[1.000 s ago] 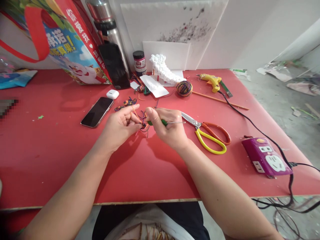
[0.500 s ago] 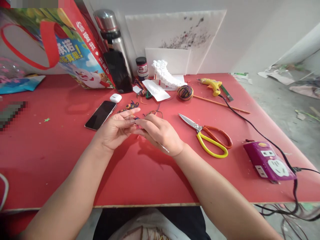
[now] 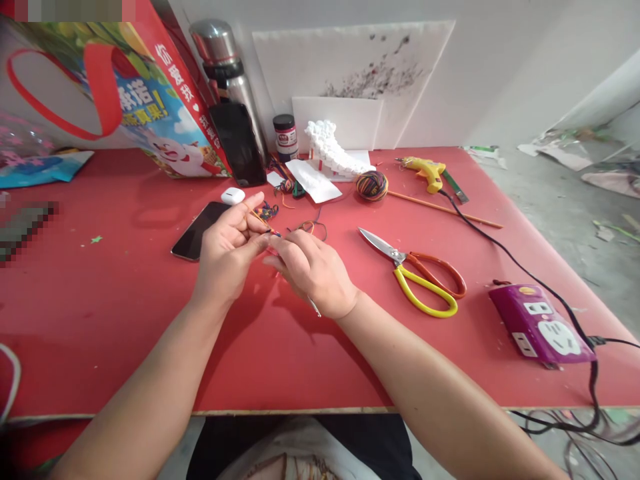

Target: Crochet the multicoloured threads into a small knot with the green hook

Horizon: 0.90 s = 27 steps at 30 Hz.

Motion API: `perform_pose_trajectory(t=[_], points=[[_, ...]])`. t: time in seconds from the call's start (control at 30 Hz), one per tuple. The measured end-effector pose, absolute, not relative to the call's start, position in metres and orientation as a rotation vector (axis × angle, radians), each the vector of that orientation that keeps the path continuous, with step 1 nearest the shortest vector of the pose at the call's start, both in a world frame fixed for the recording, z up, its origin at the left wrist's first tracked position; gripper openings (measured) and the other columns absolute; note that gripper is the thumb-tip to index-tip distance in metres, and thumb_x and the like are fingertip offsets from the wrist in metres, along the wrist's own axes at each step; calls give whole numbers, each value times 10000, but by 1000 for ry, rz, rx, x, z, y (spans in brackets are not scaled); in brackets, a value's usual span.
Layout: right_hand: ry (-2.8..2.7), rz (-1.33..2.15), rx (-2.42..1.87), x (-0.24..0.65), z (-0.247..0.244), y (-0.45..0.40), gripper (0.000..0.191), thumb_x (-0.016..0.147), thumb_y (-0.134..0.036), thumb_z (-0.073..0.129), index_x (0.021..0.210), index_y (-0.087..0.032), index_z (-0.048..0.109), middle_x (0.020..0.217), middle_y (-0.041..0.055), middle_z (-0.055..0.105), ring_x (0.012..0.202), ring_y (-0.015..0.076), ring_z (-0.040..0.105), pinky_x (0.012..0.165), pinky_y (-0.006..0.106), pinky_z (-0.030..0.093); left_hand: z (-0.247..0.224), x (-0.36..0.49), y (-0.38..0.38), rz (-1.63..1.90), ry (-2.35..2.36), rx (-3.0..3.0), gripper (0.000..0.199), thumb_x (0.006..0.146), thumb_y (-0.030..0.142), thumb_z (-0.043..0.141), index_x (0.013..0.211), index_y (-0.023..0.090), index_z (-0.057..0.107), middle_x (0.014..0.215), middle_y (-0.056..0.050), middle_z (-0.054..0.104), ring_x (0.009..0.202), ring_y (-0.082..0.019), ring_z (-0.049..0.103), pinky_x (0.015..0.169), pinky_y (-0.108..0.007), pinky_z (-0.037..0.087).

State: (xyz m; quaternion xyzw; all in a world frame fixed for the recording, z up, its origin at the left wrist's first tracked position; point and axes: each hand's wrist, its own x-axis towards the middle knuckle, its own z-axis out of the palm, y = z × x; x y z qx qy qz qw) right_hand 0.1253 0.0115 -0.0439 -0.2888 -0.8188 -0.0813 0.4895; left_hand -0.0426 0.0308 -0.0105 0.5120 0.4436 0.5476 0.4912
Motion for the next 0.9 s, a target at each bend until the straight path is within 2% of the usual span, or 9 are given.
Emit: perform_pose_trajectory(t=[0.17,0.33,0.43,0.53,0.73,0.9], points=[[-1907,-17,-679,128,-41,8,199,1086,-156,615,1283,-171,644,904,80,686,745,194,641,655,307,531,-15,-47,33,1320,1102,1354,642,755,128,786,1389,215,744,819,25,672,730,-123,612,718,-269,545],[-1853,120,-685,131,-35,5,124,1072,-157,638,1179,-195,687,870,57,684,733,179,640,657,297,524,-18,-49,34,1323,1101,1474,644,776,153,788,1414,227,735,819,20,667,684,-117,564,704,-278,529],[-1828,195,-690,133,-29,5,96,1063,-125,629,1068,-199,690,842,46,701,720,161,631,657,286,503,-19,-50,34,1311,1105,1551,643,802,154,772,1439,224,721,816,23,647,652,-109,506,680,-278,502],[-1788,301,-739,137,-21,4,165,1047,-117,639,907,-201,663,780,20,692,673,133,596,634,272,467,-22,-51,33,1268,1102,1661,670,822,123,734,1485,212,693,831,19,636,649,-108,470,670,-278,473],[-1569,818,-951,149,-5,7,249,986,-233,701,744,-181,680,616,-20,605,560,101,488,537,259,378,-20,-53,30,1169,1024,1940,665,844,42,635,1466,265,714,853,12,624,658,-116,421,644,-263,453],[-1277,1231,-981,161,-6,17,296,904,-369,814,703,-162,748,548,-12,581,478,78,416,459,244,266,-15,-51,27,1102,887,1989,657,865,31,601,1454,288,732,876,-3,687,698,-137,506,725,-297,521]])
